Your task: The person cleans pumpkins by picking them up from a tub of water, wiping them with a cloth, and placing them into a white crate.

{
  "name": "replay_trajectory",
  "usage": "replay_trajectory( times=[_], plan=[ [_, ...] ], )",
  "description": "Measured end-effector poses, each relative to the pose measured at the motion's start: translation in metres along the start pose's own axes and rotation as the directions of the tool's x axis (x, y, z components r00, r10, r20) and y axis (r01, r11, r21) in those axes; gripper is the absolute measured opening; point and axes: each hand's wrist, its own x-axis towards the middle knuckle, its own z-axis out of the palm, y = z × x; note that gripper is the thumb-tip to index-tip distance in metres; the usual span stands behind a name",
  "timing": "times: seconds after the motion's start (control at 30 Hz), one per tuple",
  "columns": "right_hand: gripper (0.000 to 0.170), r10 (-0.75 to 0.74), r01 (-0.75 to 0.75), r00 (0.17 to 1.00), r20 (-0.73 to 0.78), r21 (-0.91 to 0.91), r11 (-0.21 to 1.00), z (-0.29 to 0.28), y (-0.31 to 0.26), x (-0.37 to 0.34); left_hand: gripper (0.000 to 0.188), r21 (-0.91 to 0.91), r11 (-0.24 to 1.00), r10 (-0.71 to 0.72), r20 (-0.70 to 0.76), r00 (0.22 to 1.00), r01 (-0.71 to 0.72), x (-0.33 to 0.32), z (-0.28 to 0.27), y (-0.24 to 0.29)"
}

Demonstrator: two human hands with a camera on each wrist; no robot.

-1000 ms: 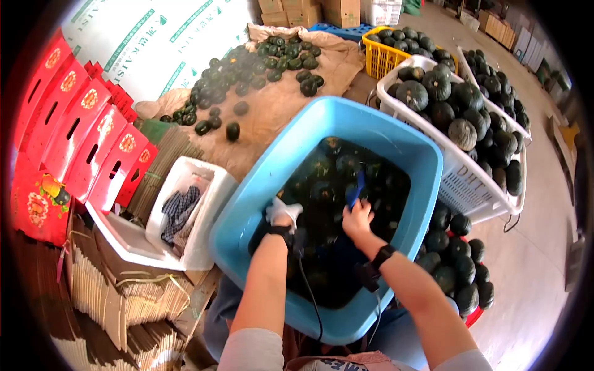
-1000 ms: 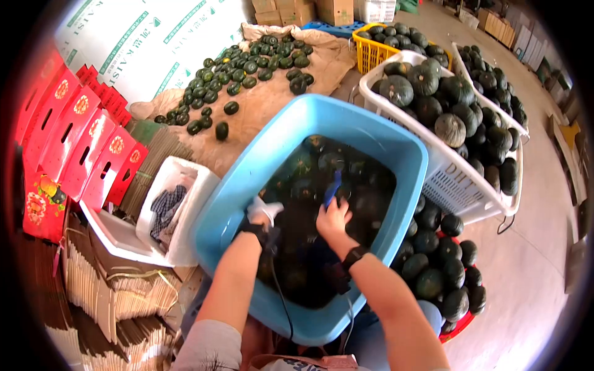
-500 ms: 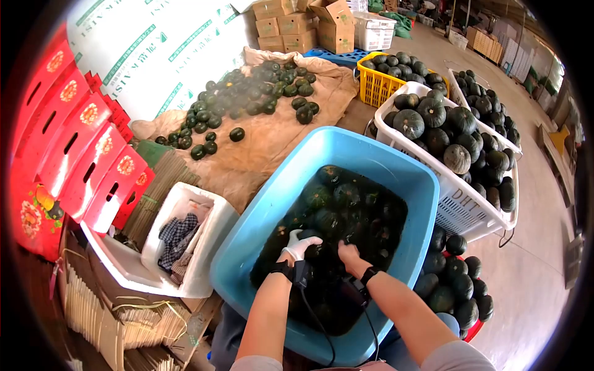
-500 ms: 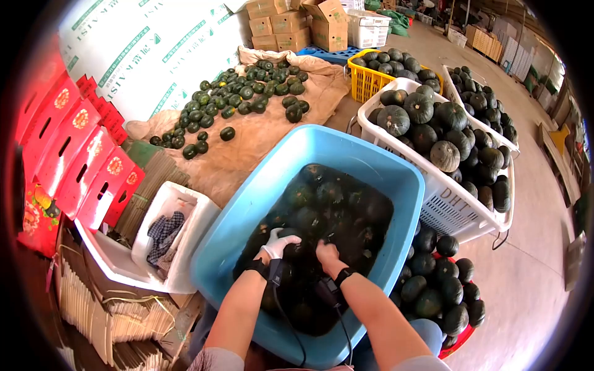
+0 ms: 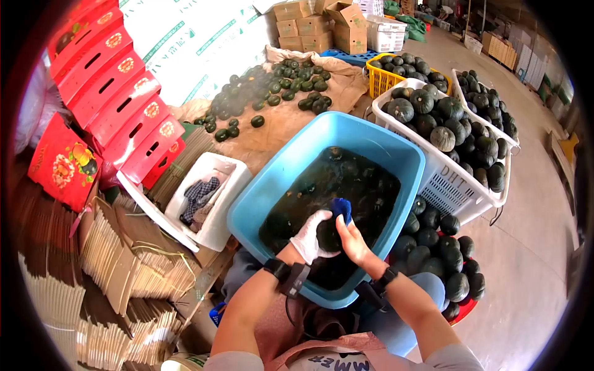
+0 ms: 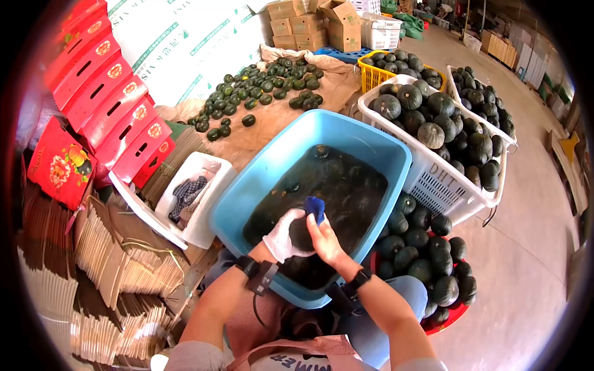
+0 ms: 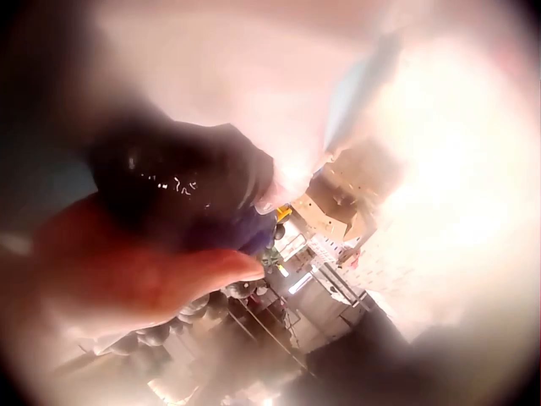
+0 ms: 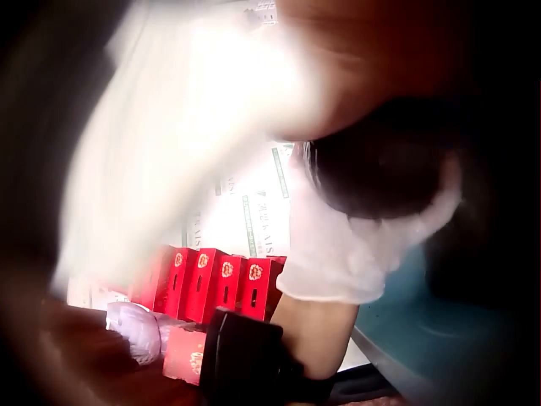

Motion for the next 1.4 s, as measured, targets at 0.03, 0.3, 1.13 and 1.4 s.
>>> replay_trajectory(
  times=[0.03,0.3,1.13,1.4],
  plan=[
    [0.063,0.162,-0.167,0.984,0.069,0.077,0.983,-0.004,-0.017,-0.002,0.043,0.039,0.999,0.001,-0.008,1.0,-0.001,-0.003,0.0,-0.009],
    [0.064,0.499,-0.454,0.862,0.091,0.575,0.68,-0.023,0.001,0.023,0.046,0.087,0.833,0.546,0.037,0.837,-0.547,0.016,0.013,-0.044],
    [0.051,0.077,-0.072,0.997,-0.011,0.259,0.963,-0.034,-0.061,0.021,0.048,0.098,0.796,0.585,0.128,0.801,-0.598,0.01,0.039,-0.025],
    [0.054,0.285,-0.263,0.95,0.13,0.824,0.501,-0.021,-0.049,0.015,0.058,-0.328,0.75,0.611,0.011,0.791,-0.574,0.013,0.043,-0.029]
  ],
)
